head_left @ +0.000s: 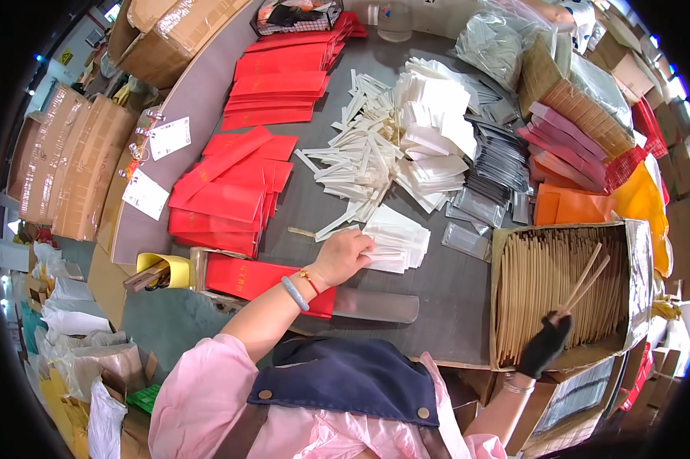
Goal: Packing small white items into red envelopes using wooden sticks for assistance.
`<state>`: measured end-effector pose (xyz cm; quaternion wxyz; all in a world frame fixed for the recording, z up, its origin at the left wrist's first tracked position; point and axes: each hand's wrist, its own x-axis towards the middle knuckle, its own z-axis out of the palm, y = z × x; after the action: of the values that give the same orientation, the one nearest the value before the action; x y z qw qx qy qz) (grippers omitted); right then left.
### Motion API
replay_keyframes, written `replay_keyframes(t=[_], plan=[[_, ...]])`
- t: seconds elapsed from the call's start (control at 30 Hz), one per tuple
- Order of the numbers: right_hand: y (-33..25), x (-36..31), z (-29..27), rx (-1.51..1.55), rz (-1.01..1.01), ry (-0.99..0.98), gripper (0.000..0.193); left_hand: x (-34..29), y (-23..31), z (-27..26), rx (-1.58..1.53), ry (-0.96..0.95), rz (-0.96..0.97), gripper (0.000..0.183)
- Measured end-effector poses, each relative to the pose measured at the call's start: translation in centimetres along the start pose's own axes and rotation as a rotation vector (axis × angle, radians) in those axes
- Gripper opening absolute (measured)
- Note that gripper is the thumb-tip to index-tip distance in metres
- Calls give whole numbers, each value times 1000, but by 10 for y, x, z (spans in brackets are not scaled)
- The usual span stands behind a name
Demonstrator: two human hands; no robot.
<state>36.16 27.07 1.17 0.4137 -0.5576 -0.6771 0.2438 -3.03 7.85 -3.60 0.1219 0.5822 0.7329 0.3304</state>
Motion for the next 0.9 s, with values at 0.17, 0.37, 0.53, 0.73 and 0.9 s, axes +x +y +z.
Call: replay_keyframes(t=[0.17, 0.37, 0.53, 0.73, 0.9], plan=[[-56, -57, 63, 319, -37, -239, 13, 2, 1, -3, -43, -67, -90, 13], [-28, -94, 118, 611, 215, -378, 14, 6, 9, -19, -321, -71, -303, 9], [-11, -86, 120, 691, 257, -466, 13, 3, 6, -21, -231, 88, -95, 9], [-12, -84, 120, 664, 297, -429, 13, 7, 14, -24, -200, 132, -35, 12], [-18, -79, 115, 619, 237, -498, 11, 7, 14, -24, -294, 161, -86, 10]])
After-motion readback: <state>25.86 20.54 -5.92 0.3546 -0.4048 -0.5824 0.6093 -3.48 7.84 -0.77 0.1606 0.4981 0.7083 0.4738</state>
